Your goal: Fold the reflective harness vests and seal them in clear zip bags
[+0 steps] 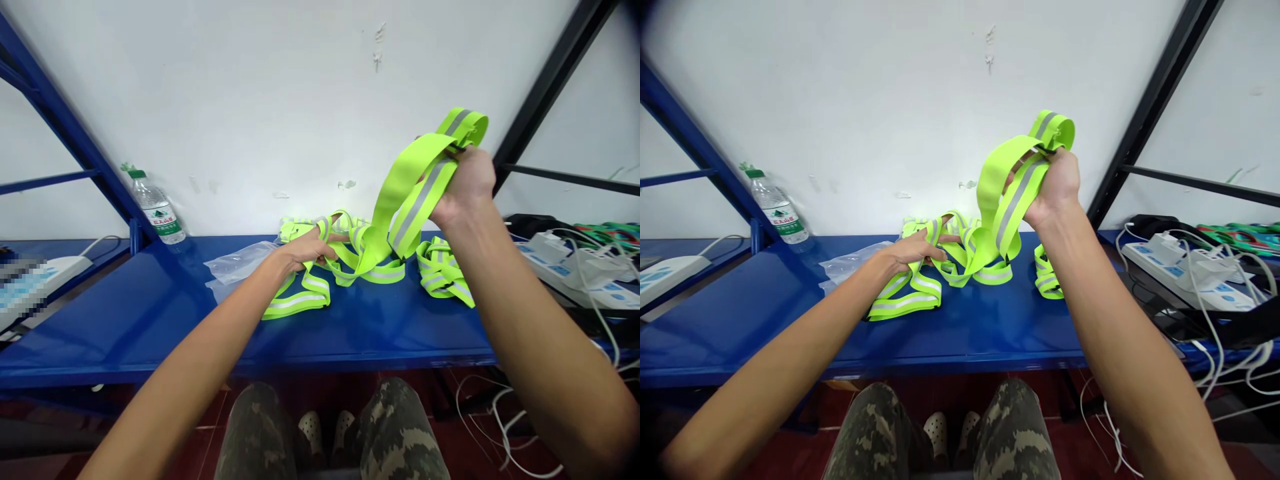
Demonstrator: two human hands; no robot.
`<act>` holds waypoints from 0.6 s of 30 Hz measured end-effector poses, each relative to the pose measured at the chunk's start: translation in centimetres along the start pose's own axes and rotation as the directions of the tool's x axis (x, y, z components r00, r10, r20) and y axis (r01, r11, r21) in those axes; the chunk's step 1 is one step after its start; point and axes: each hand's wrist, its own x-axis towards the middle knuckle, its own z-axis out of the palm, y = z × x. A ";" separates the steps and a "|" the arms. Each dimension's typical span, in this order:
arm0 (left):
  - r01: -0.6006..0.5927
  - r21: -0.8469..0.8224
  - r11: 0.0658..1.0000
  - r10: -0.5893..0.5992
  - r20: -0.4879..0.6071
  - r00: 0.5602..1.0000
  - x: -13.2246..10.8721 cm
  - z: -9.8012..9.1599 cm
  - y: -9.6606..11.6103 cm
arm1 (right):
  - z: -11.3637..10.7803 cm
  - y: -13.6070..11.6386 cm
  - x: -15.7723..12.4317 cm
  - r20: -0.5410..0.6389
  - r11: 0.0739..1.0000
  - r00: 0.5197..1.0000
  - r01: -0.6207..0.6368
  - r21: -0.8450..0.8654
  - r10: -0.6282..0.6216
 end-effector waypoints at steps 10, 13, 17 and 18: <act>-0.064 -0.110 0.992 0.063 -0.018 0.998 0.8 0.2 -0.1 | 4.1 2.8 -5.5 0.339 0.967 0.922 -0.113 -0.230 0.189; -0.060 -0.138 0.989 0.047 -0.093 0.995 0.9 0.2 -0.3 | 4.2 3.2 -7.0 0.468 0.850 0.884 0.258 -0.459 -0.016; -0.083 -0.101 0.991 0.075 -0.080 0.994 0.9 0.1 -0.7 | 4.2 3.1 -8.2 0.625 0.547 0.777 0.493 -0.677 0.074; -0.100 -0.092 0.991 0.093 -0.073 0.993 0.9 0.1 -0.7 | 4.3 3.1 -8.4 0.627 0.475 0.773 0.516 -0.713 0.102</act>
